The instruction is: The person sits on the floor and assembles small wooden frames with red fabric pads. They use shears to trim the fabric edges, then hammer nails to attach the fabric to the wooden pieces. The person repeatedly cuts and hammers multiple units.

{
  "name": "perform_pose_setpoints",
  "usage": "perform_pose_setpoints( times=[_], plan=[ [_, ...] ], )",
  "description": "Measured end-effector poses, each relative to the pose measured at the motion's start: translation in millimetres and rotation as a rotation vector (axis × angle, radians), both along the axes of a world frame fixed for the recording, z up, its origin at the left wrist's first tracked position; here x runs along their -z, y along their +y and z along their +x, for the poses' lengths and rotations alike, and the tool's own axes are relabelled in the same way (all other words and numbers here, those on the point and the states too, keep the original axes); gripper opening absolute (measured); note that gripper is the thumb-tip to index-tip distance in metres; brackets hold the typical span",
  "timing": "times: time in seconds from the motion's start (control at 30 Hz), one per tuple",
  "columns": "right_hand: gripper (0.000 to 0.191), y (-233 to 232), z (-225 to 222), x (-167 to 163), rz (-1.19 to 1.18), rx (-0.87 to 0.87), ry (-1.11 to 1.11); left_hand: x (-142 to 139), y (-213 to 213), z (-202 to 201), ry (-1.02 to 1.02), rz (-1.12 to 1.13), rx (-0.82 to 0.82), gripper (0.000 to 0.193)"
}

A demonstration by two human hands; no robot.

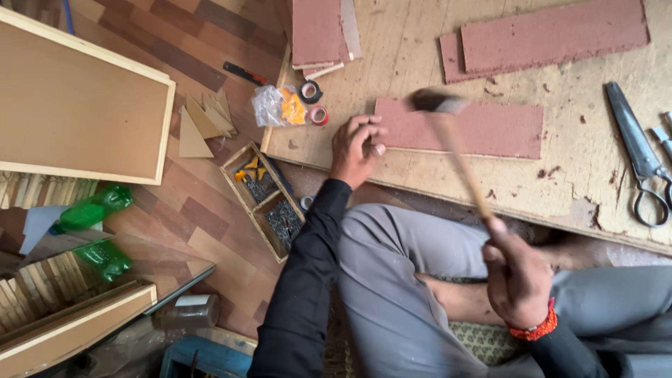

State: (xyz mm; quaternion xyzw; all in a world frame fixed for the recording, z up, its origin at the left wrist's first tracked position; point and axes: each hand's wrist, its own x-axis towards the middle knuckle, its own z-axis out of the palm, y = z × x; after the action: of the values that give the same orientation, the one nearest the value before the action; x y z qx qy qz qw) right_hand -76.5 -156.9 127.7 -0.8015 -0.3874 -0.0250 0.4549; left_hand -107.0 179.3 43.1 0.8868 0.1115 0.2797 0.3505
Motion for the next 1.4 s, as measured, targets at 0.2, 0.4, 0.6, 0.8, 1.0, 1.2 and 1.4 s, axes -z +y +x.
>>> perform_pose_setpoints(
  times=[0.2,0.4,0.6,0.8,1.0,1.2,1.4],
  plan=[
    [0.055,-2,6,11,-0.422,-0.074,0.016,-13,8,-7,0.047,-0.009,0.076,0.039],
    [0.051,-2,7,19,-0.298,-0.048,-0.133,-15,2,-9,0.053,0.003,0.046,0.042],
    [0.055,-6,6,15,-0.384,-0.059,-0.089,-22,1,-12,-0.012,0.105,0.060,0.042],
    [0.047,-40,8,13,-0.168,0.026,0.022,1,2,-126,-0.005,0.013,-0.487,0.021],
    [0.048,-54,13,28,-0.109,0.083,0.098,50,15,-210,0.678,0.175,-0.560,0.028],
    [0.050,-67,12,32,-0.167,0.169,0.198,66,30,-201,0.843,0.095,-0.483,0.027],
    [0.051,-79,11,37,-0.218,0.232,0.296,49,20,-203,0.744,0.051,-0.518,0.019]
  ],
)
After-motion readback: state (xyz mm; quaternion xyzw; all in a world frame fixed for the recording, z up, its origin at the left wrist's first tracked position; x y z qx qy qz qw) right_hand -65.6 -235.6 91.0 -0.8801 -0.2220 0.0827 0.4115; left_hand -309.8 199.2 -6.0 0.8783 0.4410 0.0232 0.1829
